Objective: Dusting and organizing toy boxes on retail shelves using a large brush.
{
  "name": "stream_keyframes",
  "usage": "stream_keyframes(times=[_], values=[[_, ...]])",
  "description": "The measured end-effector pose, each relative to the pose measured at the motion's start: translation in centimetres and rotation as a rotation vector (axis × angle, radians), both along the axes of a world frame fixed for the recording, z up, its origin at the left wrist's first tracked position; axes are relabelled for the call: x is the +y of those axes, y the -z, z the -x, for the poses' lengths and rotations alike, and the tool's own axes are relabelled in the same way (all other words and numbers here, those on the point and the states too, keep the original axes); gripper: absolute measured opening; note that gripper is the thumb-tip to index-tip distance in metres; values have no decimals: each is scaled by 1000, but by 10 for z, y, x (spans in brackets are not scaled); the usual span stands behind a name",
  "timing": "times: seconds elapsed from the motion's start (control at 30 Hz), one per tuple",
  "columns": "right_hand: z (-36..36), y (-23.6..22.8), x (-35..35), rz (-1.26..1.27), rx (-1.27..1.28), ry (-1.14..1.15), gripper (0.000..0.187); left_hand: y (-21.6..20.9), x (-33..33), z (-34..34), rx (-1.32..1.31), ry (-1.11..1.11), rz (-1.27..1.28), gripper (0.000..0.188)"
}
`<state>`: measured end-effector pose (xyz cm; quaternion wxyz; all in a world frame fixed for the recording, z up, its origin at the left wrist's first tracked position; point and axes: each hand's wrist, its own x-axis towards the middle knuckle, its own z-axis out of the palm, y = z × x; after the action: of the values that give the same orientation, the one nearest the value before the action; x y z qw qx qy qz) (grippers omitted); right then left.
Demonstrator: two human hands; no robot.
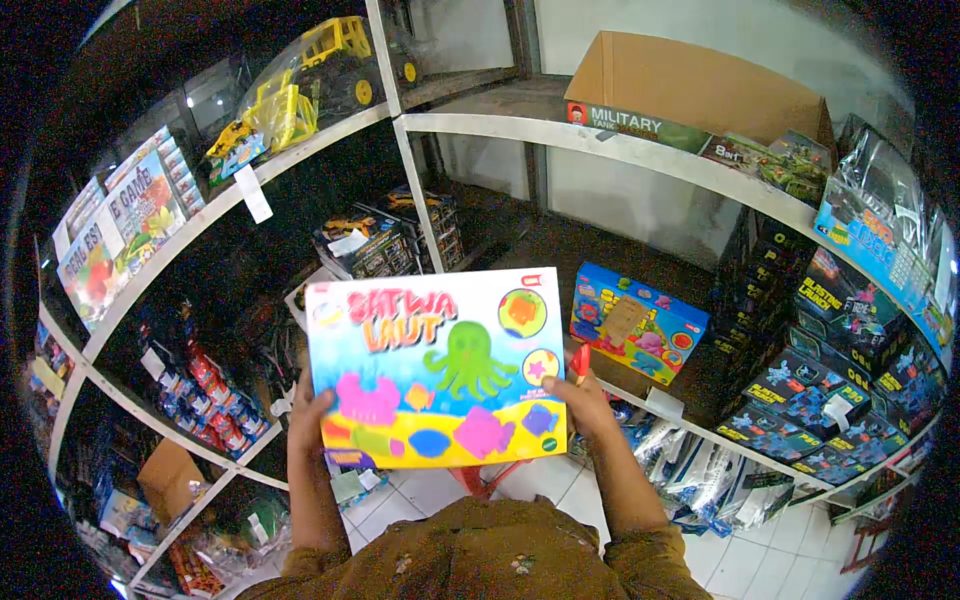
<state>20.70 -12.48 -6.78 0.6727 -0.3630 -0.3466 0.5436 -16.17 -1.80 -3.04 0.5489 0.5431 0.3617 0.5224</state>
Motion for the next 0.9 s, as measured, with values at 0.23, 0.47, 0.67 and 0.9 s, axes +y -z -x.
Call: stream_keyframes(times=[0.23, 0.47, 0.67, 0.9], values=[[7, -38, -39, -250, -815, 1, 52, 51, 4, 23, -352, -33, -45, 90], [16, -28, -49, -299, -958, 160, 40, 10, -2, 19, -98, 145, -497, 41], [9, 14, -43, -238, -814, 210, 43, 22, 12, 32, -10, 186, -686, 34], [19, 21, -59, -133, -1082, 202, 46, 37, -11, 33, -38, -15, -486, 61]])
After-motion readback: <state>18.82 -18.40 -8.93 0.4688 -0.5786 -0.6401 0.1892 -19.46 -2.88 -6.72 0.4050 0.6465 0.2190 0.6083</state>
